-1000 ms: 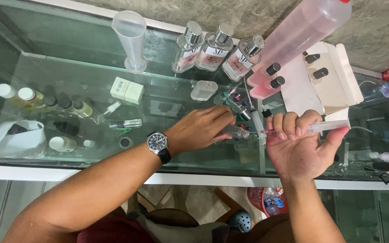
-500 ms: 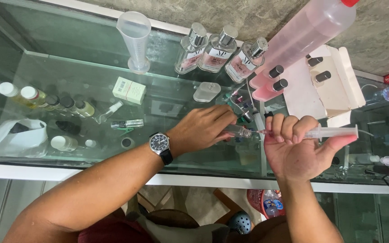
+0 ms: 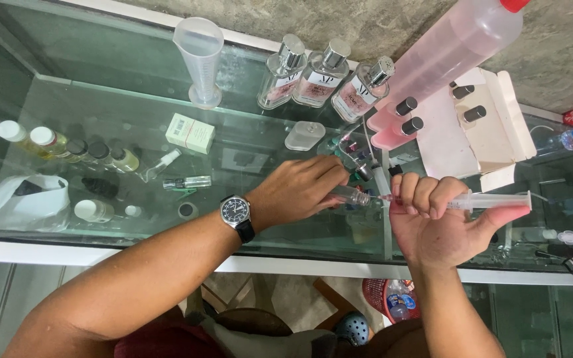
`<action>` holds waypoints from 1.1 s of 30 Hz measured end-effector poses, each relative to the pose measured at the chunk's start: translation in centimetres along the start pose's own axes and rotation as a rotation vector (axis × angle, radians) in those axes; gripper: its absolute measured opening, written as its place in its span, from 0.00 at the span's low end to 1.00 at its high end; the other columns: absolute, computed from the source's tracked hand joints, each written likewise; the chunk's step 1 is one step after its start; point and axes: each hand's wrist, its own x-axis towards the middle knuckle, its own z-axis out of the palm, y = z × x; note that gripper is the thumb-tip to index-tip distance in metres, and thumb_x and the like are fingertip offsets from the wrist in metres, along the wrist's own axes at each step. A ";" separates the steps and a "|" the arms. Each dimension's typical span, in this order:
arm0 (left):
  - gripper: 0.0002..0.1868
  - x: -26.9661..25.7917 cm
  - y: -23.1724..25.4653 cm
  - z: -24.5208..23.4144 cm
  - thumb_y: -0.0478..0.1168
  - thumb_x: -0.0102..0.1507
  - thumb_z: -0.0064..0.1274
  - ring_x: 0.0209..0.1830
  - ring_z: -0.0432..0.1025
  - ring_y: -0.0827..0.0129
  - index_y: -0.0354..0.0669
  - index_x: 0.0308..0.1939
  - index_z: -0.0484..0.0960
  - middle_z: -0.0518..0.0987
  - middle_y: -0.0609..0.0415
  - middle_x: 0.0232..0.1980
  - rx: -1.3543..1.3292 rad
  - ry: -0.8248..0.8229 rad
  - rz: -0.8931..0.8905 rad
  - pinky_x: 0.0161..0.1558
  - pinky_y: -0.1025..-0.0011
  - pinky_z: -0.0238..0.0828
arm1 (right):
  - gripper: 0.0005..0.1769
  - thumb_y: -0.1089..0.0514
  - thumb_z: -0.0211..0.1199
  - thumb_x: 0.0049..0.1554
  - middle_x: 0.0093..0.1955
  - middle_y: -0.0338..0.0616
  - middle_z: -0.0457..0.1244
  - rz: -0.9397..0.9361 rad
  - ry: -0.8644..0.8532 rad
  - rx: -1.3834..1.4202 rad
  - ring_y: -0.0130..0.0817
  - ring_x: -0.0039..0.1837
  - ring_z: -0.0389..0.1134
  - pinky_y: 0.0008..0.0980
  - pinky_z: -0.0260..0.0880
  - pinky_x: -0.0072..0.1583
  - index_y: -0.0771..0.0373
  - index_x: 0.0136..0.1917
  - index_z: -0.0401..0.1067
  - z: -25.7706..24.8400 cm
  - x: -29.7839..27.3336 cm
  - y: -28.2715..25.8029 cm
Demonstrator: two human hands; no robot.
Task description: The person uses a syringe to transfer liquid from a small bottle into another small bottle. They then use a pump bottle to fill a small bottle with pink liquid and finally use a syringe to transfer dark liquid from a larger bottle into a small bottle.
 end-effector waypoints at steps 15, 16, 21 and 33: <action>0.14 0.2 -0.4 0.1 0.45 0.68 0.57 0.40 0.77 0.56 0.41 0.50 0.74 0.77 0.47 0.52 -0.015 0.054 -0.202 0.23 0.62 0.69 | 0.09 0.51 0.67 0.67 0.58 0.39 0.61 -0.535 0.436 -0.383 0.34 0.58 0.63 0.34 0.72 0.68 0.52 0.55 0.68 -6.0 -1.1 -1.7; 0.14 0.2 -0.3 0.1 0.45 0.68 0.57 0.40 0.77 0.56 0.41 0.50 0.74 0.77 0.47 0.52 -0.017 0.055 -0.201 0.23 0.62 0.69 | 0.09 0.51 0.67 0.67 0.58 0.39 0.61 -0.536 0.436 -0.385 0.34 0.58 0.63 0.34 0.72 0.68 0.52 0.55 0.68 -6.4 -1.3 -1.3; 0.21 0.3 -0.2 -0.4 0.50 0.73 0.43 0.45 0.78 0.51 0.35 0.56 0.75 0.80 0.45 0.50 -0.073 0.145 -0.268 0.35 0.57 0.76 | 0.05 0.60 0.58 0.70 0.54 0.47 0.62 -0.354 0.481 -0.508 0.33 0.54 0.68 0.35 0.79 0.46 0.59 0.58 0.65 -7.2 -2.4 2.2; 0.21 0.8 -2.3 -1.1 0.49 0.74 0.34 0.28 0.77 0.64 0.35 0.51 0.76 0.83 0.52 0.34 -0.380 0.555 -0.259 0.29 0.68 0.75 | 0.16 0.66 0.63 0.62 0.49 0.50 0.65 -0.227 0.183 -0.709 0.31 0.51 0.70 0.33 0.72 0.54 0.64 0.57 0.56 -5.9 -3.6 4.9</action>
